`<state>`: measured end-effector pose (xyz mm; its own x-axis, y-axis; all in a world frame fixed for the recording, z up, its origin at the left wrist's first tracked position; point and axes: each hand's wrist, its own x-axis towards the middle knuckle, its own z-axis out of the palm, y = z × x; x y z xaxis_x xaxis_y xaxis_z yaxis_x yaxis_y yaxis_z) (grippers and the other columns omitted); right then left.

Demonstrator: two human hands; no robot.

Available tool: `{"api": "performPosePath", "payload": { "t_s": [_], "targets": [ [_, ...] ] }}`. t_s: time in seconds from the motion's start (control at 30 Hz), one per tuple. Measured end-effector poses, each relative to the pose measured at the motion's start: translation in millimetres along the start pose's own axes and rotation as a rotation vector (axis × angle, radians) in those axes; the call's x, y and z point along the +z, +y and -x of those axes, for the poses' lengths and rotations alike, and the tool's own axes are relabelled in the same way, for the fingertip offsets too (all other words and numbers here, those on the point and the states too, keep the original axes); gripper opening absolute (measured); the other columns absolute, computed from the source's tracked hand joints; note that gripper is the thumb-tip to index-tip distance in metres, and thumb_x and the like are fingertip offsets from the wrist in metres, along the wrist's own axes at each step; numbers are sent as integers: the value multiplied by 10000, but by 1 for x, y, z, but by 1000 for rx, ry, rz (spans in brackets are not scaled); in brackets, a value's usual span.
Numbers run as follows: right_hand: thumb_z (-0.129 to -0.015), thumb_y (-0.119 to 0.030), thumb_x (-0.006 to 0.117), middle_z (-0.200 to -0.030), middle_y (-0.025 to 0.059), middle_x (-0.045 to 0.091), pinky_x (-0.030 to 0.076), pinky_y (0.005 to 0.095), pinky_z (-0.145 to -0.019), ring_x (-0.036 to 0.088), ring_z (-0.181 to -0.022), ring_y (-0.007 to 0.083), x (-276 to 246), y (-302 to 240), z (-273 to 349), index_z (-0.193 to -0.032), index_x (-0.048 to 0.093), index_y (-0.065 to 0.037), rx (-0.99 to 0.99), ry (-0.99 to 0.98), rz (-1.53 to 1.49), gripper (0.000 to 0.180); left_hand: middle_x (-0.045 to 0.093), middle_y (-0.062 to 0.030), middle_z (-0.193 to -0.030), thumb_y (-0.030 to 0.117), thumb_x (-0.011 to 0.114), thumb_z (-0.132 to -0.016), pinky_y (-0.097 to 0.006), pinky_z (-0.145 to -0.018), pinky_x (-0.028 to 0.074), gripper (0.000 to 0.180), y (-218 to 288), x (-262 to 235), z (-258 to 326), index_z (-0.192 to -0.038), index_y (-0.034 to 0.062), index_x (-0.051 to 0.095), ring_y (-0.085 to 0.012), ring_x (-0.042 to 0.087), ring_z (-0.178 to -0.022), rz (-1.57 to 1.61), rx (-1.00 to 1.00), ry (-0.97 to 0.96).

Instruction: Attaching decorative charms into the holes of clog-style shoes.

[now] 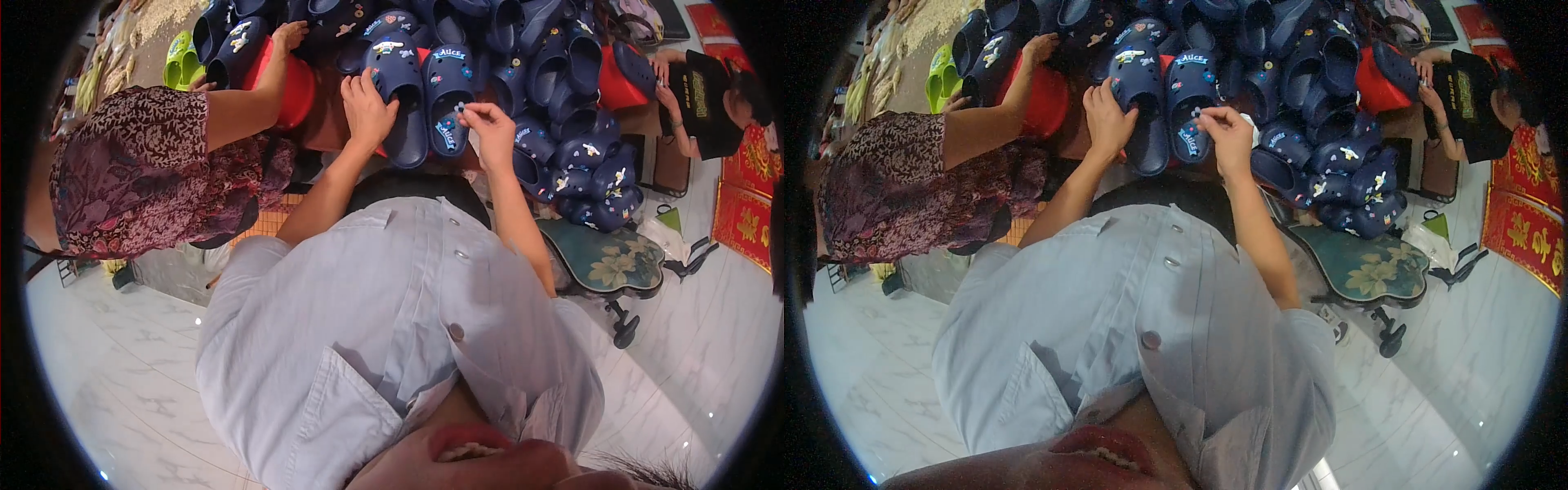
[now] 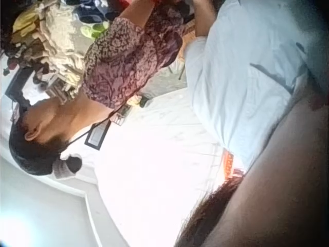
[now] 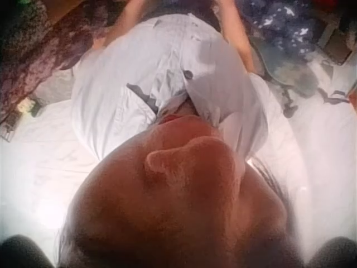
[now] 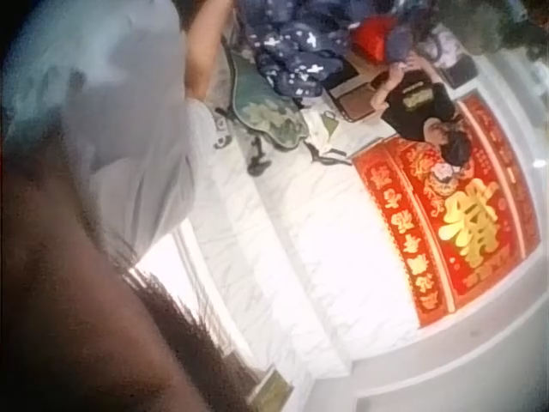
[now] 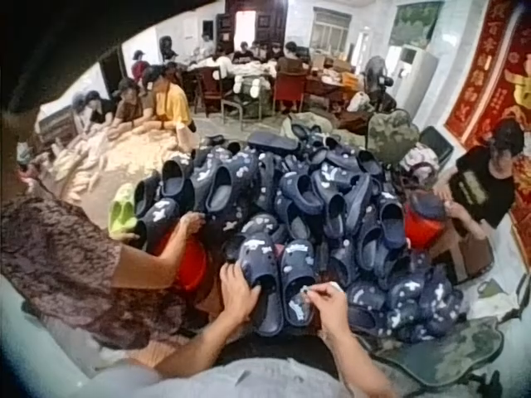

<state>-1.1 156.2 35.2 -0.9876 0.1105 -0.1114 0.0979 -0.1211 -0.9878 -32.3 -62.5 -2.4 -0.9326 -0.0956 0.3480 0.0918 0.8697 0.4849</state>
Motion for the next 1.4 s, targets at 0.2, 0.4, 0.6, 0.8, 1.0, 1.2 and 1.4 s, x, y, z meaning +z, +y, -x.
{"api": "performPosePath", "payload": {
  "t_s": [0.2, 0.4, 0.6, 0.8, 1.0, 1.2, 1.4],
  "targets": [
    [-808, 51, 640, -862, 133, 662, 544, 285, -729, 663, -771, 197, 9, -7, -29, -916, 620, 57, 46, -46, -193, 110, 422, -253, -1235, 169, 769, -654, -469, -995, 359, 753, -3, 10, 2, -1284, 2, 393, -416, 378, -1199, 73, -131, -22],
    [-779, 53, 661, -859, 107, 667, 516, 255, -733, 653, -773, 165, 12, -4, -64, -900, 636, 35, -53, -151, -51, 124, 407, -215, -1280, 118, 749, -669, -451, -1022, 346, 734, 4, 14, 1, -1307, 53, 393, -396, 379, -1213, 123, -231, -48],
    [-737, -3, 659, -825, 99, 670, 506, 280, -682, 655, -732, 179, 39, 5, -103, -839, 666, -3, -435, -218, 465, 102, 465, -234, -1220, 169, 761, -642, -452, -1035, 326, 754, 0, 35, 11, -1282, -2, 401, -403, 385, -1200, 57, -252, 87],
    [-721, 21, 640, -826, 143, 653, 502, 342, -659, 642, -728, 279, 51, 21, -118, -805, 642, -1, -549, -299, 650, 87, 490, -233, -1200, 197, 752, -645, -446, -1036, 325, 727, -1, 47, 13, -1262, -9, 429, -393, 394, -1196, 47, -305, 70],
    [-706, 26, 651, -809, 144, 645, 490, 391, -722, 620, -790, 319, 49, 30, -118, -792, 627, -8, -712, -327, 772, 96, 497, -214, -1184, 200, 744, -651, -444, -996, 359, 708, -2, 47, 13, -1260, 2, 442, -372, 421, -1170, 54, -307, 52],
    [-716, 29, 641, -851, 142, 656, 489, 391, -740, 619, -825, 316, 45, 36, -119, -828, 645, -10, -730, -345, 739, 119, 491, -208, -1190, 208, 739, -663, -447, -965, 382, 709, -7, 57, 9, -1272, 14, 432, -366, 438, -1155, 72, -297, 28],
    [-717, 12, 636, -918, 124, 665, 475, 387, -800, 614, -889, 297, 40, 44, -114, -852, 652, -6, -801, -357, 830, 137, 480, -204, -1207, 221, 747, -666, -445, -944, 389, 727, -5, 58, 10, -1282, 16, 420, -367, 449, -1147, 82, -335, -25]
  ]
}}
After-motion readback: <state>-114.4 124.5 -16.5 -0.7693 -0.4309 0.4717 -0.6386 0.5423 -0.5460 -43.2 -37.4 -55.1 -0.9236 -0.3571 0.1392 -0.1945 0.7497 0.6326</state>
